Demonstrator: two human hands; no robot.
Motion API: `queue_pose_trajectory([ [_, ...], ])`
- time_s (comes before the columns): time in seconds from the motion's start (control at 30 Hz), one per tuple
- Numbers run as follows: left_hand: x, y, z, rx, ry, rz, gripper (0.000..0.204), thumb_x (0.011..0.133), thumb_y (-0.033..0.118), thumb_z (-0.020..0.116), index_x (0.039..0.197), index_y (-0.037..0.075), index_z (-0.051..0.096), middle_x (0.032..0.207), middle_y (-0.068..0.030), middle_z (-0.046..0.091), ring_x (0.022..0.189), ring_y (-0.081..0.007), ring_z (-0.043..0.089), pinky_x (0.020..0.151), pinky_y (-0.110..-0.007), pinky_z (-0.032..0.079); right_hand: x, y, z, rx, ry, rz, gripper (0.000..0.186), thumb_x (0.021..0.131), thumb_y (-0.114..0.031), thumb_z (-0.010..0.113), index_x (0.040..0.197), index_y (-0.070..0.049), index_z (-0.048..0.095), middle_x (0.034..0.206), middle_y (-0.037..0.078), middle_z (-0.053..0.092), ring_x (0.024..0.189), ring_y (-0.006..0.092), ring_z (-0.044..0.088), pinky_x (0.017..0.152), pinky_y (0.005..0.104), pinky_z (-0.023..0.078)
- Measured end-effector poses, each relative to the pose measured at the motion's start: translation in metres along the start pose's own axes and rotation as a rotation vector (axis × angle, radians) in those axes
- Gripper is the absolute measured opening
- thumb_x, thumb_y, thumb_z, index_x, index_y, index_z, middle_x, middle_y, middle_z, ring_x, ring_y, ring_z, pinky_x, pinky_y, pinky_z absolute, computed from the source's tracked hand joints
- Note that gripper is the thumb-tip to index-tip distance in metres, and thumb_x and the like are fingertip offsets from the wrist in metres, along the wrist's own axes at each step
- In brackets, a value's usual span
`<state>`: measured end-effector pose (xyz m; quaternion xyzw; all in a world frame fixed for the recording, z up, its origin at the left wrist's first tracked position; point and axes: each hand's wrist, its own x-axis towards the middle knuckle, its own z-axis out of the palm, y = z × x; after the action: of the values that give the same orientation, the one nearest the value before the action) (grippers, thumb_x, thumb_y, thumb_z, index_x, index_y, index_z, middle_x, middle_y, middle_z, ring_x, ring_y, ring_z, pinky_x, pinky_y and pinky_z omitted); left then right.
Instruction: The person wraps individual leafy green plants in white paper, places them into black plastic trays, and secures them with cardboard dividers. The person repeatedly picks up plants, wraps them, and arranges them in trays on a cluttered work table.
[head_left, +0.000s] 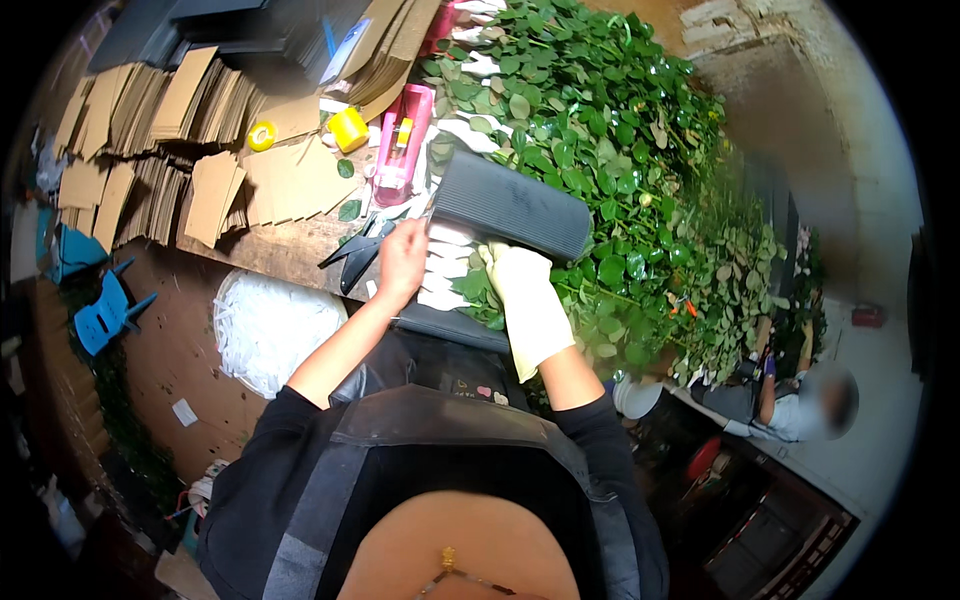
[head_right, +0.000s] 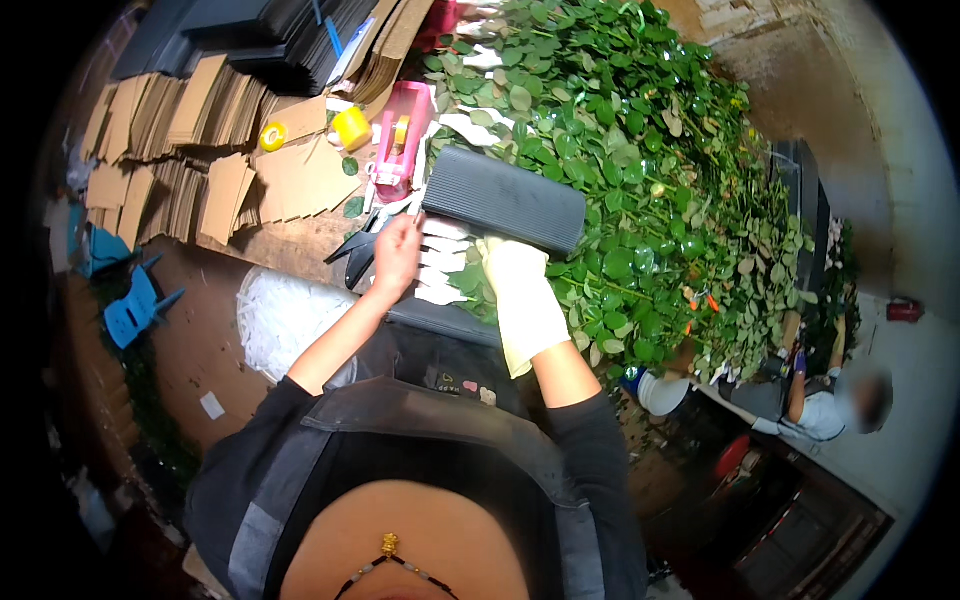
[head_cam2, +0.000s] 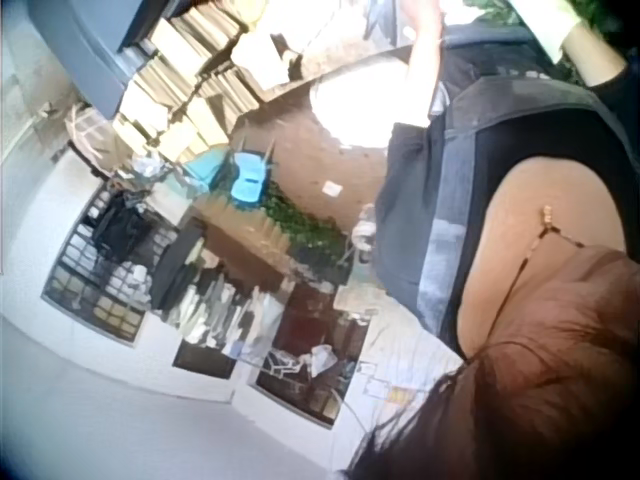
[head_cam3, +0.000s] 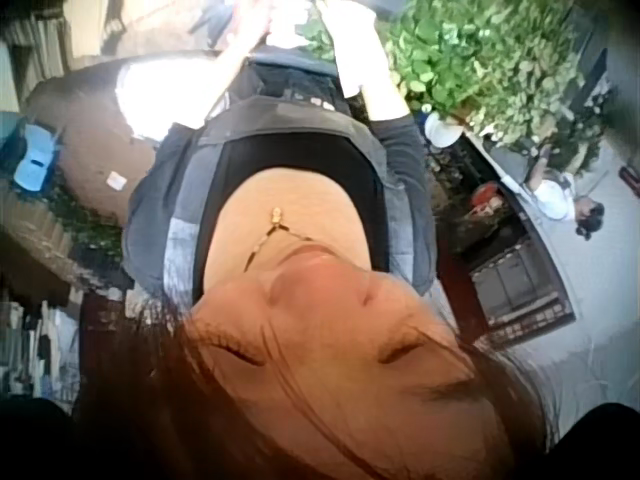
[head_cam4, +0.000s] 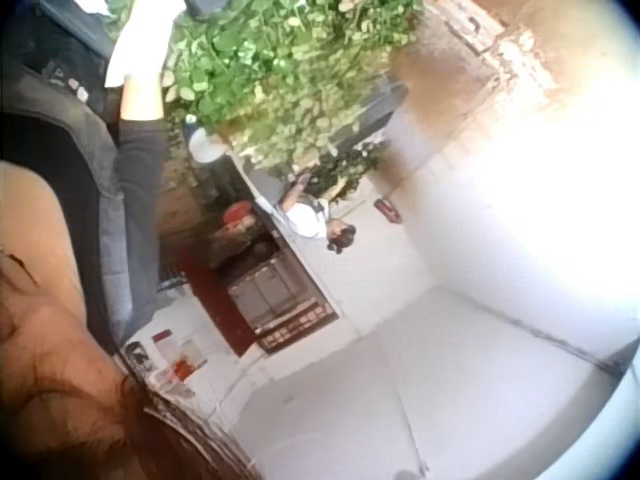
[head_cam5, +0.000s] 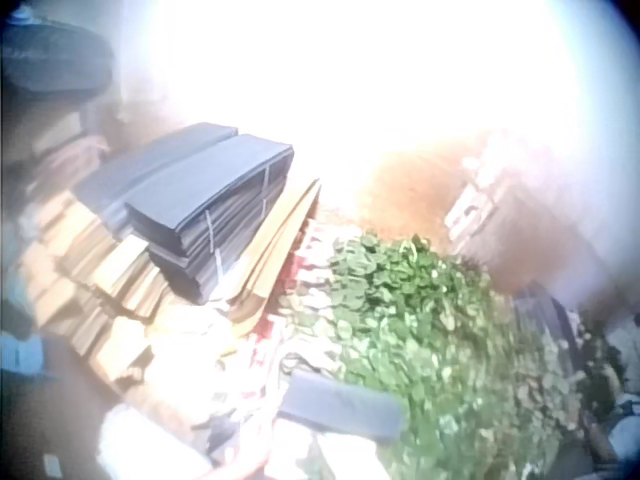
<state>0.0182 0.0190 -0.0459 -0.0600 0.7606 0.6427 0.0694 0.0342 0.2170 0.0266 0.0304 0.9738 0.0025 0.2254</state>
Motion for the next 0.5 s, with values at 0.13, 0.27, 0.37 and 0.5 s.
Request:
queue_pose_trajectory([
  [0.13, 0.019, 0.010, -0.044, -0.355, 0.177, 0.011, 0.023, 0.102, 0.007, 0.055, 0.080, 0.005, 0.050, 0.080, -0.0057, 0.071, 0.070, -0.0061, 0.059, 0.063, -0.025, 0.049, -0.004, 0.000, -0.007, 0.087, -0.113, 0.005, 0.048, 0.103, -0.054, 0.046, 0.123, -0.017, 0.069, 0.109, 0.020, 0.074, 0.105, 0.0351, 0.070, 0.094, 0.0499, 0.052],
  [0.27, 0.014, -0.007, -0.056, 0.081, -0.213, -0.072, 0.027, 0.095, 0.026, 0.073, 0.088, 0.008, 0.055, 0.075, -0.0067, 0.066, 0.069, -0.0108, 0.060, 0.063, -0.030, 0.048, -0.015, -0.011, -0.043, 0.099, -0.199, -0.071, 0.043, 0.103, -0.041, 0.052, 0.127, -0.008, 0.066, 0.114, 0.019, 0.073, 0.108, 0.0328, 0.071, 0.089, 0.0529, 0.054],
  [0.37, 0.013, 0.009, -0.030, 0.367, -0.361, -0.042, 0.029, 0.100, 0.031, 0.068, 0.088, 0.006, 0.060, 0.069, -0.0028, 0.057, 0.073, -0.0115, 0.054, 0.069, -0.031, 0.047, -0.005, -0.013, -0.013, 0.063, -0.070, -0.048, 0.032, 0.099, -0.032, 0.055, 0.112, -0.010, 0.073, 0.104, 0.015, 0.076, 0.099, 0.0312, 0.074, 0.080, 0.0524, 0.056],
  [0.5, 0.006, 0.003, -0.023, 0.260, -0.249, -0.030, 0.028, 0.101, 0.032, 0.065, 0.094, 0.005, 0.065, 0.075, -0.0106, 0.064, 0.075, -0.0150, 0.058, 0.071, -0.035, 0.049, 0.001, -0.011, -0.001, 0.068, -0.042, -0.039, 0.037, 0.096, -0.041, 0.060, 0.113, -0.011, 0.072, 0.098, 0.015, 0.076, 0.095, 0.0328, 0.074, 0.080, 0.0512, 0.055],
])
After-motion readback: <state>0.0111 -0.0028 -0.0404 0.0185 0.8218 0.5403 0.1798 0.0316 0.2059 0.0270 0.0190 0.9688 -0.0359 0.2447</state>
